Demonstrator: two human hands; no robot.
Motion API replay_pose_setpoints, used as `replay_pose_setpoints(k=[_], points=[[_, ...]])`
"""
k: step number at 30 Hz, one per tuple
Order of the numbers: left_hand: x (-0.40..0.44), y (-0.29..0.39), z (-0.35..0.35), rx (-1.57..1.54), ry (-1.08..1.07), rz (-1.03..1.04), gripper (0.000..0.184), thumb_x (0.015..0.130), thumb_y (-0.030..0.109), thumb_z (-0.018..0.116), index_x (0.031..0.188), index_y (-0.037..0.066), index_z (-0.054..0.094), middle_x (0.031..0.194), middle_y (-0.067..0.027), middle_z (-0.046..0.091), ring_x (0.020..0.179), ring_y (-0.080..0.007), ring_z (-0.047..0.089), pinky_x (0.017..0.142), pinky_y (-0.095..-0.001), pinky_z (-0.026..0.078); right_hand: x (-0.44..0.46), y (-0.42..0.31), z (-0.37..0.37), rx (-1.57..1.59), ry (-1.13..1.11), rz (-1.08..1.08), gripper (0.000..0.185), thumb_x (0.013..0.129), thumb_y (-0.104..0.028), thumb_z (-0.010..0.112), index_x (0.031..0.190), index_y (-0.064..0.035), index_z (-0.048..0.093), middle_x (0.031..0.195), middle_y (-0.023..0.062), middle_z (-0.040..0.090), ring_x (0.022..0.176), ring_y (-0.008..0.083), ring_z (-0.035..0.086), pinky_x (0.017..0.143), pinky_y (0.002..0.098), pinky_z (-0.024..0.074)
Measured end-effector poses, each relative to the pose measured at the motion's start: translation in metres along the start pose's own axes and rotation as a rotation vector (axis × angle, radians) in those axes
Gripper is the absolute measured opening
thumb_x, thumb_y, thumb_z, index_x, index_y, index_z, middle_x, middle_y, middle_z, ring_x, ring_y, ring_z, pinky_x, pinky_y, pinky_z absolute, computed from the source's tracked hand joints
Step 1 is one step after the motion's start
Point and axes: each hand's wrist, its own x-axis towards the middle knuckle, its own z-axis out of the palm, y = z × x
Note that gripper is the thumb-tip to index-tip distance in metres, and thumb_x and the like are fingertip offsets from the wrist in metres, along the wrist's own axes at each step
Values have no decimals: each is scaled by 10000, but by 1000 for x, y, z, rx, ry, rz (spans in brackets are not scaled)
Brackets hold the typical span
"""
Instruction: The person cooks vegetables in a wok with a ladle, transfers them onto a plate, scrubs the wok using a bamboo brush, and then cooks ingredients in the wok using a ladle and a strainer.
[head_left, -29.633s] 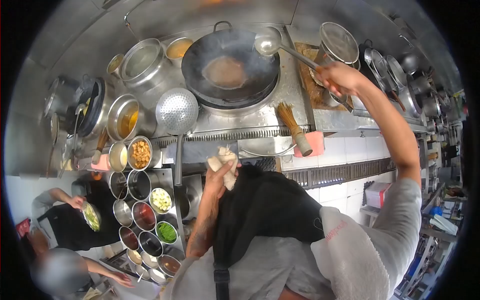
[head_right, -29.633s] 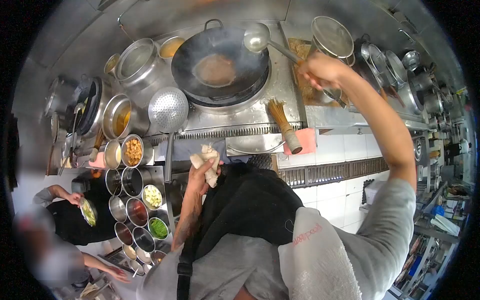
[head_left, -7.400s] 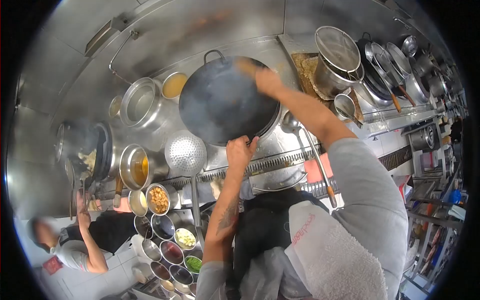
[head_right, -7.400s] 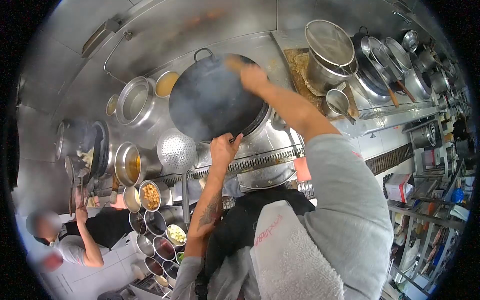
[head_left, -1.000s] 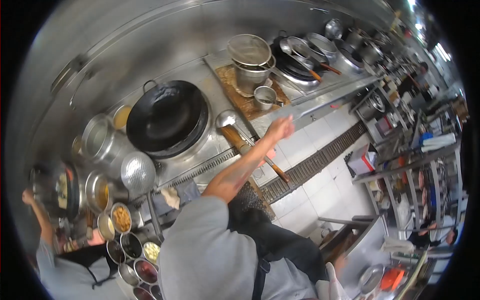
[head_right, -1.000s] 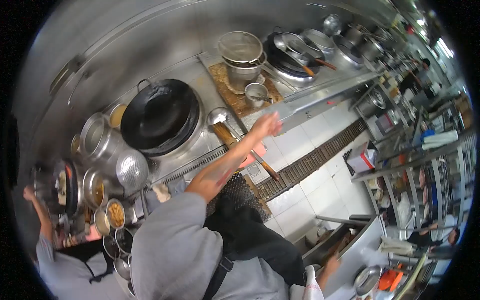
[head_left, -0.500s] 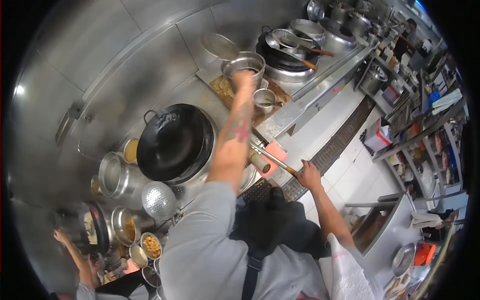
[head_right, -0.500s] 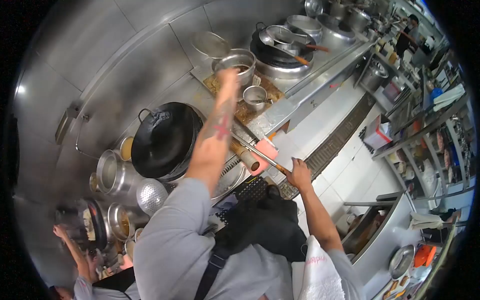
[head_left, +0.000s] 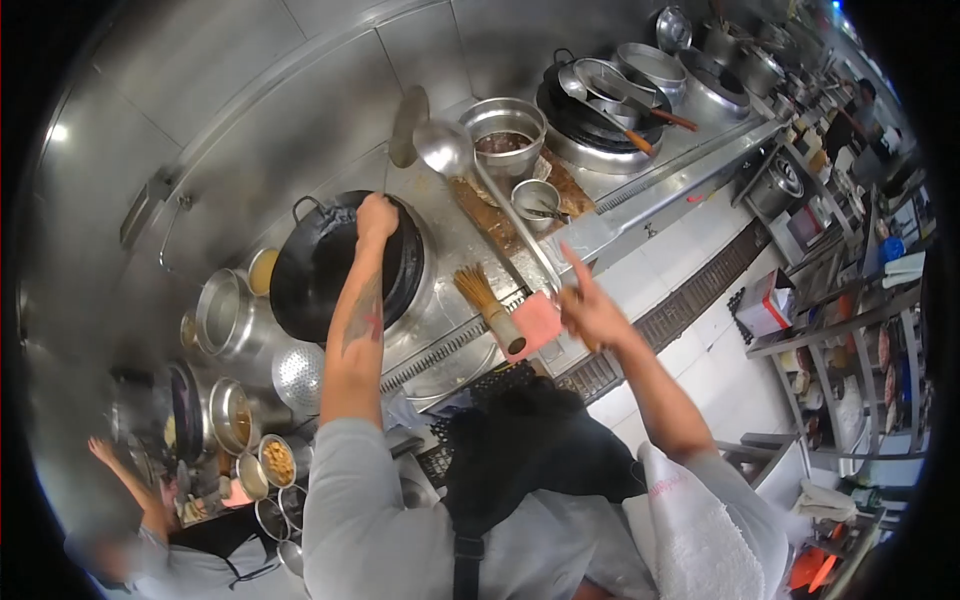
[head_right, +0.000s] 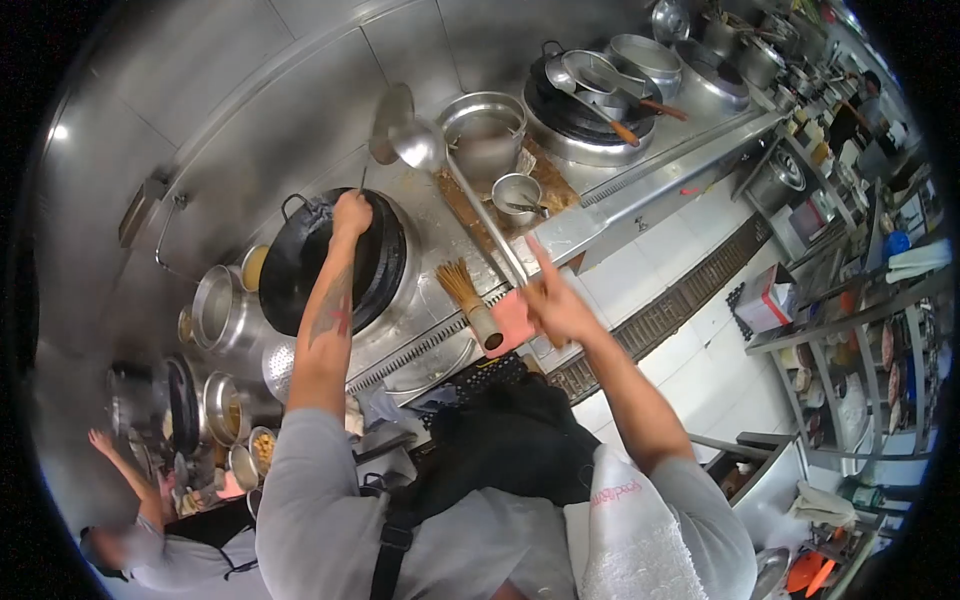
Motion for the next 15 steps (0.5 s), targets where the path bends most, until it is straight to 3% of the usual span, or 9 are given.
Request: replay_pose_setpoints(k=[2, 4, 6, 8, 9, 10, 13, 14, 15], points=[[-53, 16, -51, -409, 27, -188, 295, 921, 151, 497, 1099, -57, 607, 821, -213, 684, 824, -310, 694, 741, -403, 525, 38, -74, -6, -120, -16, 1, 448, 936, -129, 464, 1384, -153, 472, 629, 16, 507, 488, 118, 522, 464, 297, 471], [-91, -9, -44, -557, 182, -218, 294, 960, 172, 487, 1128, -35, 613, 740, -146, 683, 667, -259, 670, 638, -358, 508, 84, -102, -23, -523, -91, -7, 383, 916, -101, 436, 1277, -89, 565, 594, 3, 507, 452, 143, 515, 462, 312, 476], [-138, -9, -73, -844, 118, -388, 294, 993, 166, 459, 1187, -2, 602, 711, -83, 657, 516, -143, 573, 482, -282, 442, 116, -144, -15, -885, -80, 2, 337, 880, -64, 414, 1137, -32, 630, 562, 16, 499, 441, 166, 521, 449, 336, 467], [-172, -25, -95, -1206, 19, -535, 303, 1008, 179, 458, 1243, 25, 572, 708, -37, 613, 438, -49, 423, 384, -227, 327, 192, -164, -13, -1222, -308, 91, 288, 850, -52, 439, 1054, 37, 622, 556, 39, 491, 422, 178, 494, 438, 322, 451], [-184, -32, -99, -1292, 25, -576, 279, 1010, 194, 463, 1224, 49, 566, 724, -43, 594, 405, -32, 349, 347, -213, 247, 204, -166, -3, -944, -200, 215, 231, 852, -64, 466, 992, 49, 611, 545, 47, 483, 434, 177, 492, 441, 312, 447], [-196, -40, -103, -1304, 42, -575, 279, 1010, 194, 463, 1224, 49, 566, 724, -43, 594, 405, -32, 349, 347, -213, 247, 221, -174, 8, -666, -92, 318, 190, 854, -77, 494, 931, 60, 600, 534, 55, 475, 445, 177, 491, 443, 302, 443], [-239, -66, -118, -1434, 46, -604, 215, 1012, 218, 477, 1128, 64, 571, 741, -50, 594, 415, -35, 347, 366, -202, 251, 420, -82, -75, 212, -455, 547, 330, 800, -34, 456, 1051, 151, 563, 654, 108, 489, 561, 176, 520, 459, 257, 497], [-255, -76, -120, -1458, 79, -635, 199, 1012, 224, 483, 1104, 70, 570, 744, -52, 593, 417, -35, 343, 370, -200, 249, 322, -136, -21, 488, 46, 521, 291, 852, -44, 434, 1018, 169, 543, 745, 120, 462, 625, 184, 512, 488, 233, 513], [-269, -89, -126, -1518, 47, -677, 206, 1009, 226, 496, 1141, 78, 554, 765, -63, 597, 431, -38, 343, 375, -203, 252, 320, -144, -23, 803, 127, 648, 298, 883, -53, 407, 1052, 170, 510, 841, 134, 458, 644, 180, 515, 498, 208, 520]])
